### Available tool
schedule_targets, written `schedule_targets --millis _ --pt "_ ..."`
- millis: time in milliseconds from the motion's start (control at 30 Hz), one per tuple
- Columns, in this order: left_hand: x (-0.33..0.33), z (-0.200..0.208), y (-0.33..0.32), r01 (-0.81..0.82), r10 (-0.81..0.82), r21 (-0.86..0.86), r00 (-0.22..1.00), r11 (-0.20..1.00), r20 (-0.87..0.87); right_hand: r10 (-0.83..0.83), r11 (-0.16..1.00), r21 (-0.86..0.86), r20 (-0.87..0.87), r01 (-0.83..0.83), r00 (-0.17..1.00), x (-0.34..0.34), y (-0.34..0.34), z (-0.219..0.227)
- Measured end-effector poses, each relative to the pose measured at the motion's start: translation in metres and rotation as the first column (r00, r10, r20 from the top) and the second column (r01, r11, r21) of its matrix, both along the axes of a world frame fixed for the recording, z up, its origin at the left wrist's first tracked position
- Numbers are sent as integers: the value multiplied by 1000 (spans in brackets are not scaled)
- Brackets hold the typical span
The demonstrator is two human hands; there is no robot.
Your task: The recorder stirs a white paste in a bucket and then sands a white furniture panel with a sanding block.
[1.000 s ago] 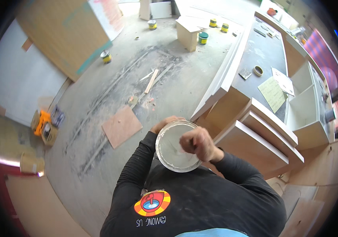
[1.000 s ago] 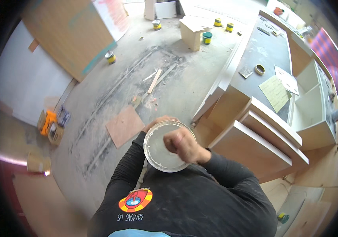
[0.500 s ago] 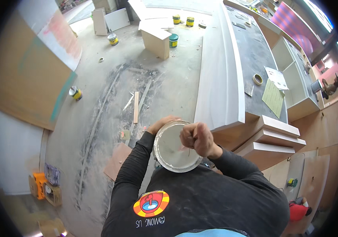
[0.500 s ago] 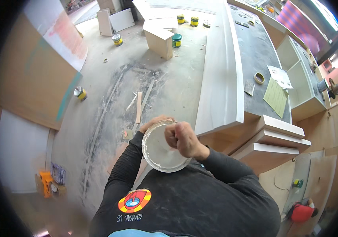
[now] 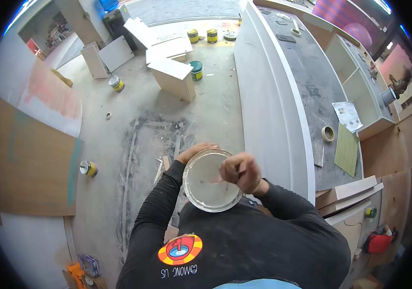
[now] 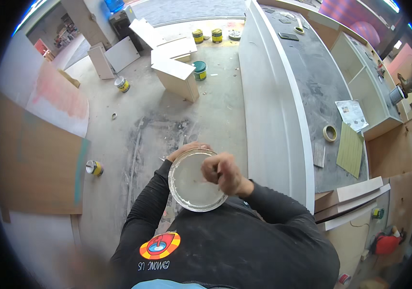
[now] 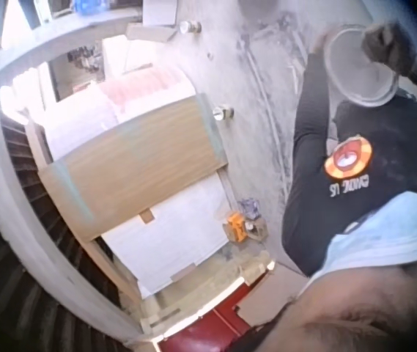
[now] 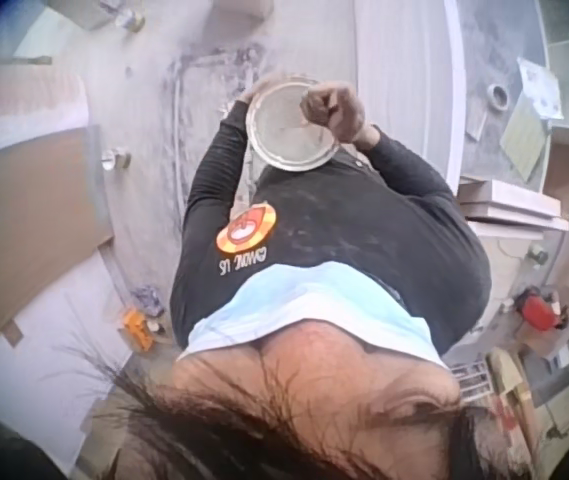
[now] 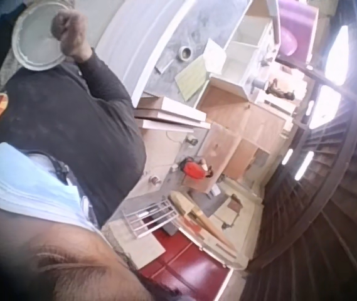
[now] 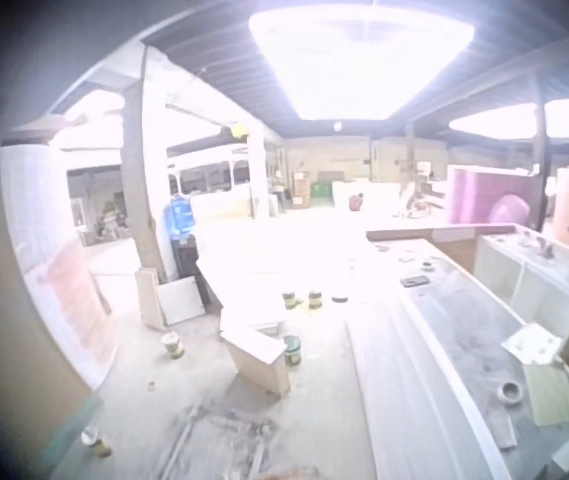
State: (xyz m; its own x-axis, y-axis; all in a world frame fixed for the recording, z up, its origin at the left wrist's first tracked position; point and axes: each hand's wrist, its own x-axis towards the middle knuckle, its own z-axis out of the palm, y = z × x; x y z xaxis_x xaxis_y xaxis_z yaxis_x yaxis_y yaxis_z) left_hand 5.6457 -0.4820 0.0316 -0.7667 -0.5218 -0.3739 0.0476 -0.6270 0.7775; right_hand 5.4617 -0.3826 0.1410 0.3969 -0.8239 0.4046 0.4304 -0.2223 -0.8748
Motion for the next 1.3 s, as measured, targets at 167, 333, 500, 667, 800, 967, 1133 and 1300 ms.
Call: schedule_targets --millis 167,333,500,667,800,967,1133,1300 --pt "-31 -12 -112 95 -86 -172 995 980 59 -89 970 224 -50 98 995 -37 -86 32" --pt "-59 -33 -220 217 -208 -244 976 945 61 -287 949 -147 -26 280 958 -21 -181 11" --pt "-82 -61 -362 208 -280 -501 957 840 -74 -377 918 77 -128 388 917 -15 -301 -9" --pt "-97 -27 -502 481 -530 -338 846 809 -64 -508 845 130 -104 518 855 -23 -415 31" --pt "-116 5 -576 567 -592 -427 801 705 88 -540 839 -11 -132 544 831 -17 -504 37" --pt "-143 -1 -667 613 -625 -387 772 689 111 -572 767 156 -271 622 774 -45 -578 14" --pt "-193 -28 -762 633 -656 -426 746 647 114 -808 574 -98 -227 813 543 -109 -645 -33" --pt "-256 -46 -882 639 -671 -516 725 570 157 -781 550 -363 -542 752 309 -178 -739 -71"
